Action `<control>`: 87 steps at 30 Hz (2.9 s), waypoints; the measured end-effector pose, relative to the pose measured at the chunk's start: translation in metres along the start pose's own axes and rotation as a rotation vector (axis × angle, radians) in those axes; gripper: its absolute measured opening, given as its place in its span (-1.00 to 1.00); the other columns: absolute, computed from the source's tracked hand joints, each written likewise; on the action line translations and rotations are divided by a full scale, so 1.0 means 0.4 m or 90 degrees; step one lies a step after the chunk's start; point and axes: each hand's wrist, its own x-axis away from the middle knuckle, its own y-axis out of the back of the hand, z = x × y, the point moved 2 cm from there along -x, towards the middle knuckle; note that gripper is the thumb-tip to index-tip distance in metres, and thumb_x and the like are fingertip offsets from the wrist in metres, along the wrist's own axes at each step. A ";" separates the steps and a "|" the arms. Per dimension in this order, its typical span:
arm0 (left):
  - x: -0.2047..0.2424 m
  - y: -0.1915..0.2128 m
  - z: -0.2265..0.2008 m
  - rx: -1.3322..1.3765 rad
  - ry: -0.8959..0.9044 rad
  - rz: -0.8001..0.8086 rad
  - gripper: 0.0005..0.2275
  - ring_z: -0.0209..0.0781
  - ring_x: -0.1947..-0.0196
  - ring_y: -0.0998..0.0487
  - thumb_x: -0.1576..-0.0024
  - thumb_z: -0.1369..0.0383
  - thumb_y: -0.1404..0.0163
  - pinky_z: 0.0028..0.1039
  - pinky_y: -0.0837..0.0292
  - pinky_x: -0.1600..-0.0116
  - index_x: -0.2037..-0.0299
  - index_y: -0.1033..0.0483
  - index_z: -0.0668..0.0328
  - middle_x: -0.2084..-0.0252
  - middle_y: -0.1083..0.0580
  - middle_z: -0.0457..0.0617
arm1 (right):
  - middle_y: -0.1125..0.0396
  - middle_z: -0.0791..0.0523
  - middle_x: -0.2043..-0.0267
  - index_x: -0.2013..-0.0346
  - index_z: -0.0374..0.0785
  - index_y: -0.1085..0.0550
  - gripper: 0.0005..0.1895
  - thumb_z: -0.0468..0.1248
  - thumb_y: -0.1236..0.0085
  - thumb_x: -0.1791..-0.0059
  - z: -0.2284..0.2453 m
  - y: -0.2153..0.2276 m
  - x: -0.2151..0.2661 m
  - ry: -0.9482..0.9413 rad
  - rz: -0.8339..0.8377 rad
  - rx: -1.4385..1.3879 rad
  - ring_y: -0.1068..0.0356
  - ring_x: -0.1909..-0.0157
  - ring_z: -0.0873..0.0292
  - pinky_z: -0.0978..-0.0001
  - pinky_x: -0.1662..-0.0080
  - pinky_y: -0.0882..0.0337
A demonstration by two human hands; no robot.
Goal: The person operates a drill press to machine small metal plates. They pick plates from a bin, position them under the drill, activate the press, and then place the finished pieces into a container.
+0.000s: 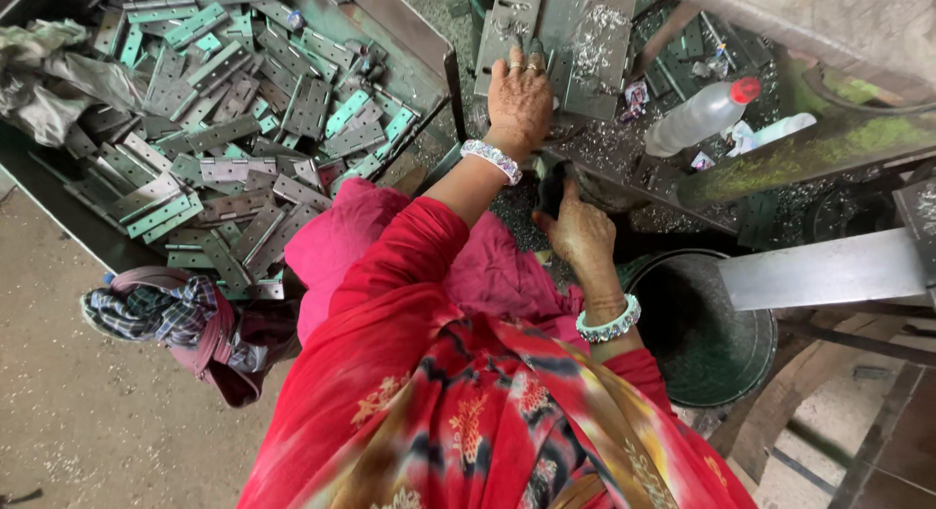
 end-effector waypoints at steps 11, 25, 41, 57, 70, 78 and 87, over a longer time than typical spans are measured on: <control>0.001 0.011 -0.018 -0.044 -0.008 -0.108 -0.54 0.12 -0.42 -0.12 -0.19 0.13 0.06 -0.18 -0.13 -0.20 -0.22 -0.43 0.24 -0.32 -0.32 0.13 | -0.46 -0.24 0.12 -0.41 -0.19 -0.13 -0.12 0.12 -0.24 0.05 -0.097 -0.291 0.009 -0.095 -0.090 -0.141 -0.47 0.07 -0.34 -0.17 0.05 -0.43; -0.011 -0.058 -0.029 0.022 0.011 -0.322 -0.56 0.12 -0.31 -0.24 -0.06 0.27 0.08 -0.16 -0.15 -0.10 -0.13 -0.55 0.26 -0.27 -0.39 0.10 | -0.47 -0.24 0.16 -0.39 -0.23 -0.15 -0.14 0.09 -0.26 0.04 -0.115 -0.305 0.012 -0.059 -0.099 -0.167 -0.47 0.10 -0.35 -0.16 0.09 -0.43; -0.020 0.032 0.008 -0.029 0.003 -0.153 -0.55 0.08 -0.35 -0.19 -0.05 0.20 0.00 -0.17 -0.10 -0.16 -0.16 -0.46 0.16 -0.28 -0.35 0.07 | -0.43 -0.25 0.03 -0.37 -0.30 -0.09 -0.08 0.11 -0.28 0.06 -0.112 -0.268 -0.021 -0.061 -0.032 -0.151 -0.45 -0.01 -0.33 -0.12 0.00 -0.43; -0.110 -0.037 0.005 -0.018 0.036 -0.046 -0.59 -0.04 -0.43 -0.11 -0.18 0.25 0.14 -0.28 -0.05 -0.24 -0.23 -0.43 0.16 -0.36 -0.31 0.01 | -0.45 -0.25 0.09 -0.29 -0.32 -0.18 -0.13 0.16 -0.29 0.07 -0.121 -0.175 -0.057 -0.007 -0.011 -0.055 -0.45 0.03 -0.35 -0.17 0.04 -0.43; -0.027 0.030 0.031 0.180 0.017 -0.154 -0.43 0.12 -0.38 -0.15 -0.06 0.18 -0.04 -0.11 -0.08 -0.22 -0.31 -0.33 0.17 -0.34 -0.31 0.10 | -0.47 -0.25 0.10 -0.36 -0.19 -0.11 -0.20 0.06 -0.23 0.00 -0.124 -0.322 0.013 -0.051 -0.047 -0.125 -0.46 0.03 -0.36 -0.16 0.04 -0.41; 0.261 -0.159 0.601 0.150 0.229 -0.010 -0.77 0.06 0.02 -0.53 -0.13 0.18 -0.15 -0.12 -0.29 -0.12 0.18 -0.60 0.15 0.16 -0.57 0.10 | -0.47 -0.20 0.00 -0.33 -0.07 -0.24 -0.25 0.26 -0.13 -0.01 -0.070 -0.084 -0.024 -0.042 -0.013 -0.019 -0.45 -0.04 -0.33 -0.15 -0.05 -0.40; 0.333 -0.328 0.659 -0.005 0.145 -0.141 -0.75 0.12 -0.08 -0.46 -0.11 0.47 0.02 -0.14 -0.40 -0.03 -0.01 -0.46 0.21 -0.02 -0.45 0.14 | -0.46 -0.26 0.09 -0.32 -0.21 -0.22 -0.20 0.24 -0.14 -0.01 -0.046 -0.088 -0.011 -0.024 -0.029 0.065 -0.47 0.04 -0.35 -0.15 0.03 -0.43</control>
